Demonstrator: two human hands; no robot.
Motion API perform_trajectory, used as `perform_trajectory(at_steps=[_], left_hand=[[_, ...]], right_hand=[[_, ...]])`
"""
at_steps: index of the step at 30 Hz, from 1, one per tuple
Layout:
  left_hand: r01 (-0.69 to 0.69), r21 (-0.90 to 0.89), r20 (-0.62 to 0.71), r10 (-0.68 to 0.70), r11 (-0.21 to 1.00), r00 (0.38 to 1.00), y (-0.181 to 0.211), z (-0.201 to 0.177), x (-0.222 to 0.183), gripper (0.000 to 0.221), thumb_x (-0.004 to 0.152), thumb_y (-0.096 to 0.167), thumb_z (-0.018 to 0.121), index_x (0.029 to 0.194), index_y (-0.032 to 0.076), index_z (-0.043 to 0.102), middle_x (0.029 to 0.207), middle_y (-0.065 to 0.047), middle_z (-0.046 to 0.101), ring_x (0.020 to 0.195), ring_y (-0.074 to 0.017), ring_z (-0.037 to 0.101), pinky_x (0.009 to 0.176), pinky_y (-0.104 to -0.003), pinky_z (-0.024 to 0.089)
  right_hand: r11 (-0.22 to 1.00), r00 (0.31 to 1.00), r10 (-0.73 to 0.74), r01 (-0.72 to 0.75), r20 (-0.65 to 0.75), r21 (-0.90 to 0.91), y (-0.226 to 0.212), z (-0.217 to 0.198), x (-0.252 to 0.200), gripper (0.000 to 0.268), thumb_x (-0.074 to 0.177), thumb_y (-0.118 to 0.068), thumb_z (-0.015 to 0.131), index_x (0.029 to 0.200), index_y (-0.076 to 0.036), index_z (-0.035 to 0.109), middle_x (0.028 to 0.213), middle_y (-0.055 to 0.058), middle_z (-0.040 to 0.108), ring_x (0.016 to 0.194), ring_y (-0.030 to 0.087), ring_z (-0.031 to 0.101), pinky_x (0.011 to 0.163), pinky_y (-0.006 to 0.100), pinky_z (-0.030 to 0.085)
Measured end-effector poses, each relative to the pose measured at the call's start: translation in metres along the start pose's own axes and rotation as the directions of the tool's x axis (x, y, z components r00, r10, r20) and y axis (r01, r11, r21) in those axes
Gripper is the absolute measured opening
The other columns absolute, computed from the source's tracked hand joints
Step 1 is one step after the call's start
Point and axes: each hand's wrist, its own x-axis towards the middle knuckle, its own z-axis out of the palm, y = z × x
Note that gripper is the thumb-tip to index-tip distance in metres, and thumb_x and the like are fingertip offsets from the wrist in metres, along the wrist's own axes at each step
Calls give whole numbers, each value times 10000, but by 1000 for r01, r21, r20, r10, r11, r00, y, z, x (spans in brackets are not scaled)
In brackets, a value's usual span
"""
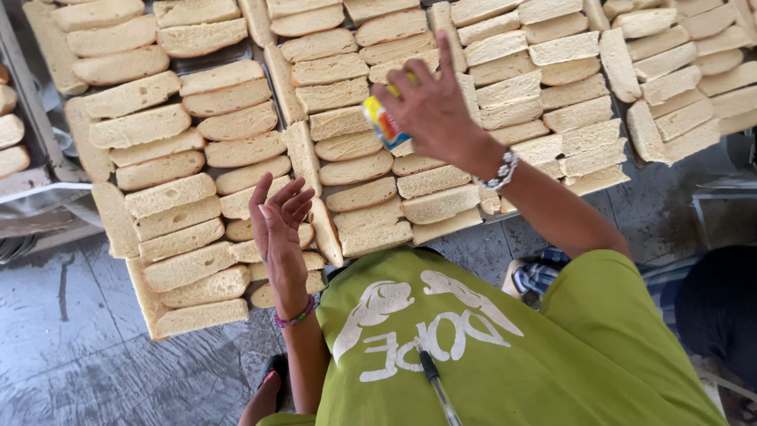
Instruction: The person sprinkles seasoning from a can onto rows of sliced bread rolls arranged on metal trays.
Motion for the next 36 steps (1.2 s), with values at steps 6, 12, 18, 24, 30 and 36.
perform_trajectory(at_steps=[6,12,18,24,30,36], left_hand=[[-10,-7,-16,10,1000,1000,2,-9,-2,639,1107,493,365,1549,36,299,1358,-219,590,1197,-271,638,1052,-372,496],[4,-1,21,-4,1000,1000,-1,-4,2,657,1101,511,357,1547,33,290,1359,-232,588,1210,-284,641,1062,-381,503],[22,10,70,-22,1000,997,-4,5,9,690,1092,528,351,1551,19,273,1370,-242,585,1204,-285,636,1063,-388,508],[22,4,72,-22,1000,997,-3,7,7,675,1100,517,348,1554,23,275,1374,-241,584,1205,-281,632,1066,-386,502],[6,7,22,-6,1000,1000,1,-2,-2,651,1107,510,346,1551,38,292,1370,-229,587,1210,-279,641,1065,-382,502],[11,-27,-9,-11,1000,1000,1,-10,-5,641,1111,507,354,1556,49,288,1368,-227,585,1209,-276,633,1065,-376,494]], right_hand=[[997,998,-62,63,-26,52,-40,-8,12,825,606,-168,908,1370,-142,597,1232,48,625,1244,278,556,1170,720,80],[999,999,41,-41,18,16,-5,-4,-24,879,576,-217,923,1386,-118,596,1287,90,631,1278,296,543,1159,714,65],[969,977,188,-166,105,-185,49,-7,-75,921,566,-230,938,1421,-147,606,1324,78,643,1301,285,548,1190,699,33],[965,980,168,-141,107,-221,48,-15,-81,946,531,-278,937,1412,-152,615,1300,75,648,1301,298,550,1170,694,25],[999,999,36,-36,40,-6,-15,-20,-46,792,655,-200,891,1386,-143,591,1299,67,629,1294,286,547,1180,712,55],[978,999,-38,40,-16,202,-63,-32,-32,711,705,-148,866,1356,-132,582,1251,80,617,1272,295,541,1172,727,85]])
